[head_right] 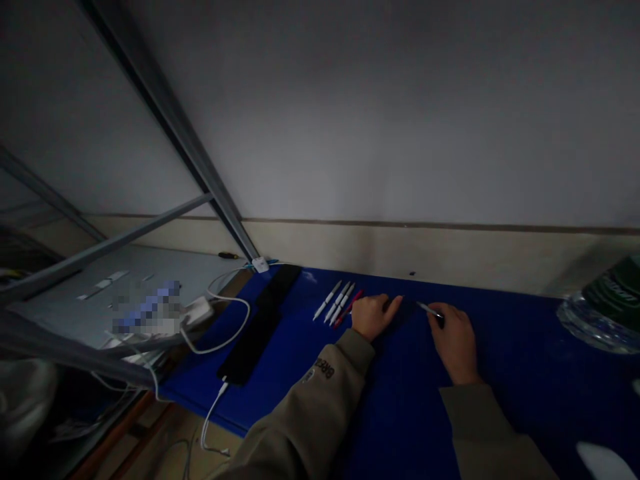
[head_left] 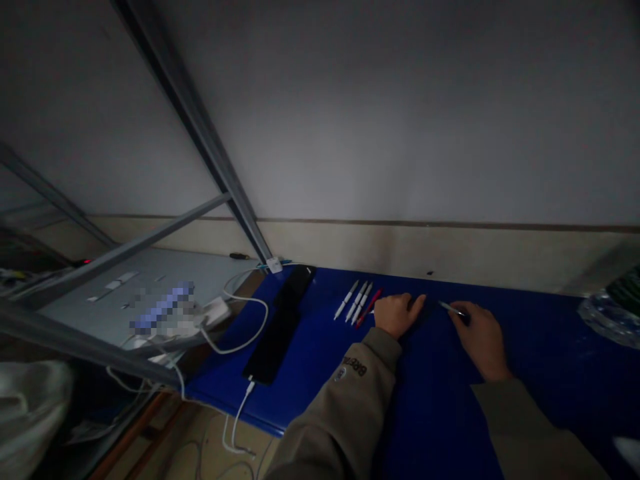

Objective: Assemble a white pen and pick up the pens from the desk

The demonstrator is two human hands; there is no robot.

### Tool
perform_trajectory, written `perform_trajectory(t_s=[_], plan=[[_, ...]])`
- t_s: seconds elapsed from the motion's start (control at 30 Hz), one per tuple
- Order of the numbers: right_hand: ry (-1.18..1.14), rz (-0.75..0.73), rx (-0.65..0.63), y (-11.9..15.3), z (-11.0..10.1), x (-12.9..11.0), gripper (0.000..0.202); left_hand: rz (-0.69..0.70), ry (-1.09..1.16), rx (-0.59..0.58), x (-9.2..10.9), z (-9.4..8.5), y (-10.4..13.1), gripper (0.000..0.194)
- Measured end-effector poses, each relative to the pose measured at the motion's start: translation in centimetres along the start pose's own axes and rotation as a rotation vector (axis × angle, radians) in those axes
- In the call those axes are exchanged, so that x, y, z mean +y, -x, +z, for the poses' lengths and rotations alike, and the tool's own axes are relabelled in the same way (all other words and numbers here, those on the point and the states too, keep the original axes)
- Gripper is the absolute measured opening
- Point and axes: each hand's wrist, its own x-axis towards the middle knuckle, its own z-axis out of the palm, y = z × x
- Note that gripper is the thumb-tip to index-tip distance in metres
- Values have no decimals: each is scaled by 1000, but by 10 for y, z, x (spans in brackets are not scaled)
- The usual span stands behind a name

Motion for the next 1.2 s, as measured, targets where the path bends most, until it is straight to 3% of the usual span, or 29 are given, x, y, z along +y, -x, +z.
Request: perform_trajectory(t_s=[0.17,0.33,0.53,0.7,0.83,0.93,1.07,1.2], plan=[[35,-9,36,-2,-1,4,38,43,6,-18,-1,-5,0,59],[14,58,167,-5,-14,-26,41,101,-8,-51,1,-6,-2,54],[-357,208,-92,-2,-16,-54,38,341,8,-112,12,-5,5,44],[-558,233,-125,-3,-7,-54,31,446,19,-149,19,-7,9,38],[-699,307,-166,-6,-9,-53,34,440,30,-175,19,-7,6,38],[-694,275,-63,-8,-14,-55,34,367,18,-167,12,-7,2,42],[-697,252,-53,-9,-17,-55,34,219,-12,-150,0,-7,-2,46],[-720,254,-39,-10,-13,-53,35,193,-12,-136,-5,-8,-4,44]])
